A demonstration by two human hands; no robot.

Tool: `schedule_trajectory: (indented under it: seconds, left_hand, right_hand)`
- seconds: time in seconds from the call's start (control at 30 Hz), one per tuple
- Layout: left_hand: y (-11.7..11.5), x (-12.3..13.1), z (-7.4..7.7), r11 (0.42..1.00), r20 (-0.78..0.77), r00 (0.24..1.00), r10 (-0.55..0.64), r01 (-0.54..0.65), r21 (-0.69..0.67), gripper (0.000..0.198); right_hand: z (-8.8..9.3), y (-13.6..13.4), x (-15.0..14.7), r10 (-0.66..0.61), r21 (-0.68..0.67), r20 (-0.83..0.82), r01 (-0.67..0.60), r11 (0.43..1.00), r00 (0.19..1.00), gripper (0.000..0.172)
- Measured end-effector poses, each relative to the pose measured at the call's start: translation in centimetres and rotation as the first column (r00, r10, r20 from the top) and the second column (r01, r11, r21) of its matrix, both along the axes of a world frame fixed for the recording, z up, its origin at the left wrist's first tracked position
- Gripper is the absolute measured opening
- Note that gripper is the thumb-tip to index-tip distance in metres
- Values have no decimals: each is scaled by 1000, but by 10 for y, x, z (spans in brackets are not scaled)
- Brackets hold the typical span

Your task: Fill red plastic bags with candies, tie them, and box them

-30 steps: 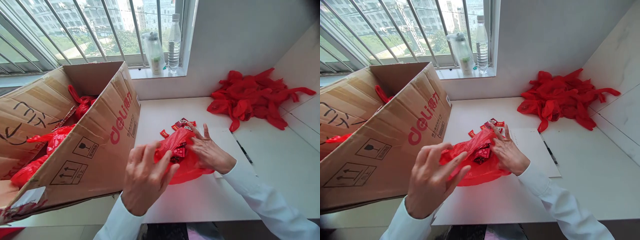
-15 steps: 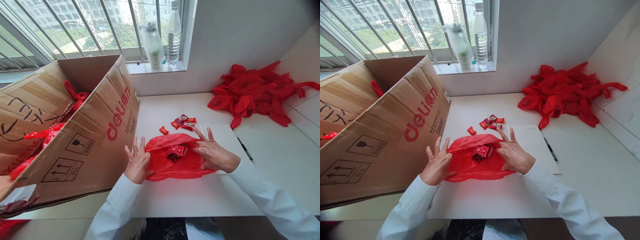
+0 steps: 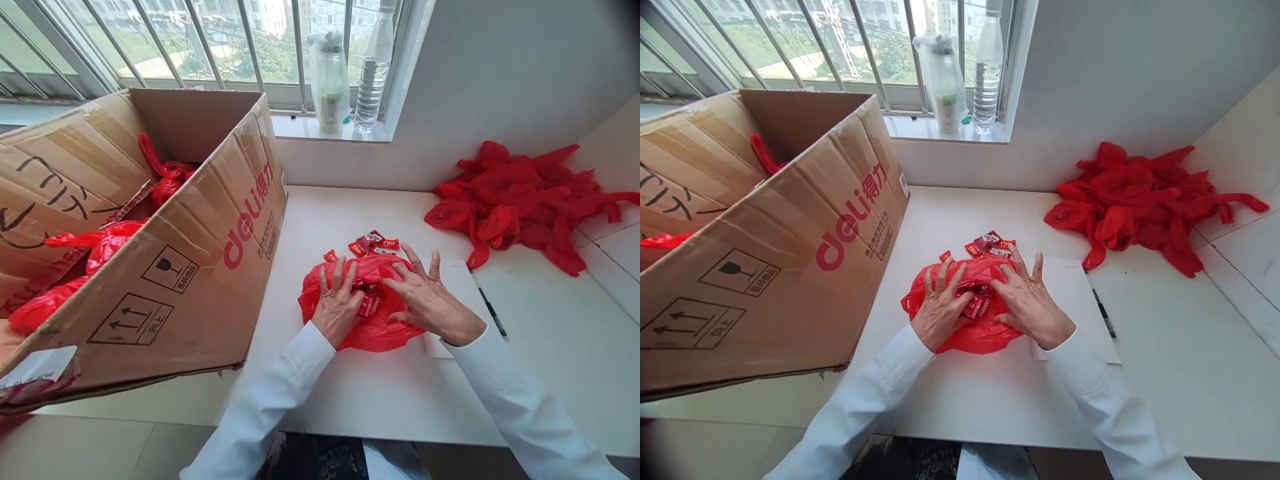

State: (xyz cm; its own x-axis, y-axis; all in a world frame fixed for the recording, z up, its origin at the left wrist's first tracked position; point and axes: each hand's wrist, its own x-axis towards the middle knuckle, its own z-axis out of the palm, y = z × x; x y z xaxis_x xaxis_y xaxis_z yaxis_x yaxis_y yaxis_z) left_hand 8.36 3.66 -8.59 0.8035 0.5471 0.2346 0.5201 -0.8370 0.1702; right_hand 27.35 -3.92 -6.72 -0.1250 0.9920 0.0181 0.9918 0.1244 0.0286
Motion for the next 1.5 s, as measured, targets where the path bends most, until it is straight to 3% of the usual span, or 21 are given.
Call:
schedule_trajectory:
  seconds: [0.13, 0.23, 0.3, 0.37, 0.5, 0.67, 0.8, 0.93, 1.0, 1.1, 1.13, 1.17, 1.27, 1.4, 1.47, 1.5]
  left_hand:
    - [9, -10, -6, 989, 46, 988, 150, -150, 8, 13]
    - [18, -26, -1, 970, 67, 968, 240, -241, 6, 16]
    - [21, -31, 0, 967, 63, 965, 255, -256, 1, 15]
    - [22, -32, -1, 967, 57, 966, 254, -254, -3, 14]
    - [20, -26, -4, 970, 67, 967, 244, -244, -7, 14]
    - [15, -25, -6, 994, 47, 994, 102, -100, -32, 37]
    - [9, -29, -9, 998, 13, 999, 30, -29, -53, 49]
    - [5, -31, -12, 997, 2, 999, 39, -39, -68, 51]
    - [5, -31, -12, 996, 1, 999, 40, -40, -75, 53]
    - [6, -32, -11, 995, 1, 999, 42, -42, -89, 58]
    - [6, -33, -10, 995, 2, 999, 46, -46, -93, 59]
    - [6, -34, -9, 994, 5, 999, 52, -51, -97, 60]
    - [6, -37, -7, 992, 24, 997, 73, -70, -106, 59]
    - [7, -39, -7, 989, 62, 993, 96, -88, -121, 50]
    - [9, -39, -8, 986, 85, 990, 111, -100, -133, 42]
    - [10, -38, -9, 984, 99, 988, 122, -107, -140, 38]
  right_hand:
    - [-9, -6, 3, -9, -2, 21, 9, 1000, 1000, 41]
    - [-7, -6, -2, 8, -10, 25, -7, 1000, 1000, 21]
    - [-3, -1, -11, -4, 22, 40, 3, 1000, 999, 30]
    - [-3, 7, -20, -31, 63, 56, 27, 998, 998, 38]
    - [-16, 17, -28, -32, 44, 14, 31, 999, 999, 31]
    - [-29, 12, -15, -25, 37, -47, 26, 999, 999, 26]
    - [-26, 1, -6, -64, 99, -270, 94, 991, 961, 23]
    - [-12, -12, -4, -27, 125, -659, 145, 981, 751, 31]
    - [-5, -17, -2, -14, 83, -816, 141, 987, 578, 36]
    - [-1, -15, 9, -16, 37, -973, 226, 973, 230, 34]
    - [-2, -12, 15, -14, 34, -987, 299, 954, 157, 34]
    - [-5, -8, 22, -20, 32, -991, 379, 925, 133, 34]
    - [-15, 6, 45, -132, 16, -963, 544, 839, 233, 42]
    - [-11, 12, 49, -249, 14, -905, 607, 794, 346, 53]
    - [4, 8, 32, -205, 71, -890, 568, 820, 407, 37]
    - [14, 6, 20, -163, 94, -880, 501, 861, 445, 27]
